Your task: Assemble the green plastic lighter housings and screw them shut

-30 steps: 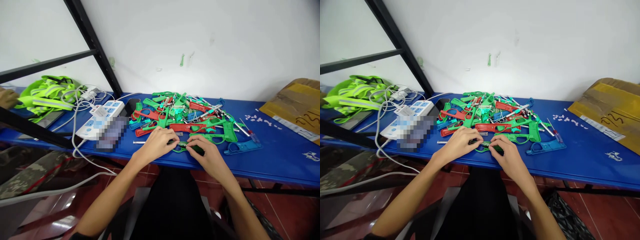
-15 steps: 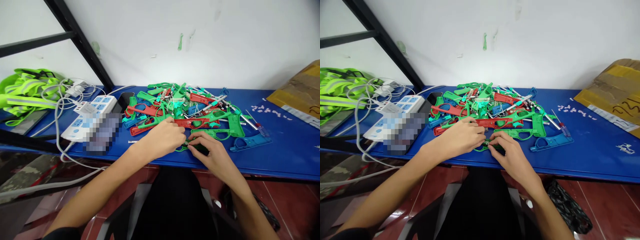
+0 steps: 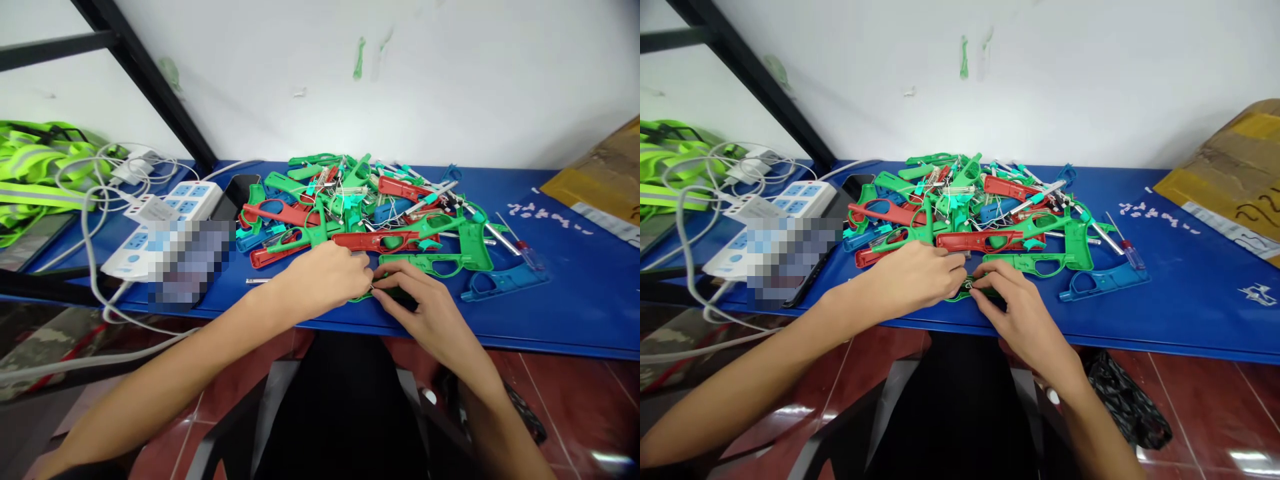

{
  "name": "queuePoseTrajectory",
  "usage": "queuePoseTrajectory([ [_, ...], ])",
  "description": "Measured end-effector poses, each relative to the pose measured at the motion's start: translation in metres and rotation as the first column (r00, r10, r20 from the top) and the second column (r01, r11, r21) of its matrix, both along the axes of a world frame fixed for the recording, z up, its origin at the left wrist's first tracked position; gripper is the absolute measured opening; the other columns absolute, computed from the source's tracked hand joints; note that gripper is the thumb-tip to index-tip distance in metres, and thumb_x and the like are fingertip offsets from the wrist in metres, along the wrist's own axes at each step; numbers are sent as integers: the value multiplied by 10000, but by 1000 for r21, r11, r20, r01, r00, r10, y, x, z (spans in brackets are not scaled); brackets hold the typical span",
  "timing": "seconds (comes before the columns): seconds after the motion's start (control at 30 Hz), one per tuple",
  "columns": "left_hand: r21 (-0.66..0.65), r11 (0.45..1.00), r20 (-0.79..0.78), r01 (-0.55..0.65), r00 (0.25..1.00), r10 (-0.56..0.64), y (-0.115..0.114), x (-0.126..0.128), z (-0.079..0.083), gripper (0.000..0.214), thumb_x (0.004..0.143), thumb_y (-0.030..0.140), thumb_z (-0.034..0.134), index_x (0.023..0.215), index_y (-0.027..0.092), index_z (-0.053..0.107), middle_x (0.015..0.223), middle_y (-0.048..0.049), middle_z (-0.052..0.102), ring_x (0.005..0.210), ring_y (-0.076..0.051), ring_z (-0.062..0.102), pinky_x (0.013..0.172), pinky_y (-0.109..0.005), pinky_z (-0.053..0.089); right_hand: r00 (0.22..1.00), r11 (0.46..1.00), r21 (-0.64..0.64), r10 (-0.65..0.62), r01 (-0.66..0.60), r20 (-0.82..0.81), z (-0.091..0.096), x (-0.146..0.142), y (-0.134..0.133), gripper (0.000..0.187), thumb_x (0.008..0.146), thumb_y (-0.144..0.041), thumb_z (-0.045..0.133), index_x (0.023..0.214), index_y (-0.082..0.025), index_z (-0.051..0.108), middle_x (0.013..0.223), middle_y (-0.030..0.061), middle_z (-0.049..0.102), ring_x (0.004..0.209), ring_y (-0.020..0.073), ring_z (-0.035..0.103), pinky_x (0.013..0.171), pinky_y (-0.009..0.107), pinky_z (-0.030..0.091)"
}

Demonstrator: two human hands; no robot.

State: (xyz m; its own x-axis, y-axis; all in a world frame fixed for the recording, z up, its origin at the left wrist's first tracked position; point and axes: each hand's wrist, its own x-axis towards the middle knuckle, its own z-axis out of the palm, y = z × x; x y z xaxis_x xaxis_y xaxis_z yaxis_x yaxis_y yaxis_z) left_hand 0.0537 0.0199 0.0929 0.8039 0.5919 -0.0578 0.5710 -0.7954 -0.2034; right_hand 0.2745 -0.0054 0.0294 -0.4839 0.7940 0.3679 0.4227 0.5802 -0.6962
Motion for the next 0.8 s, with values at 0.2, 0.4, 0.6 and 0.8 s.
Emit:
queuePoseTrajectory([
  [0.2,-27,999,-85,-46,995,44,-9,-1,8,103,1003,89,707,1010,152,788,967,-79,791,746,-249,781,497,-336,372,1000,1000,-3,-8,8,-8,0,0,0,94,1076,-165,689,1023,-232,728,1183,73,759,1094,232,760,985,384,595],
  [0.4,-26,992,-127,-127,984,122,-19,13,11,128,986,44,714,996,141,798,952,-106,785,773,-251,783,529,-314,416,1000,1000,-4,-6,6,-8,-1,-1,0,93,1080,-171,683,1027,-234,726,1193,75,763,1119,245,755,988,400,589],
  [0.6,16,995,-63,-103,993,103,-21,14,4,139,969,17,694,930,136,756,871,-98,757,789,-248,778,578,-297,453,1000,1000,3,9,-9,-12,-1,-1,-1,91,1092,-178,673,1032,-238,708,1193,76,752,1125,244,744,989,399,576],
  [0.8,53,950,173,-307,940,294,-25,3,-18,81,979,83,687,952,152,719,862,-56,764,775,-263,774,534,-336,421,999,1000,15,13,-13,-29,-2,-1,-1,107,1085,-153,672,1019,-236,686,1186,62,748,1118,233,736,995,393,566],
])
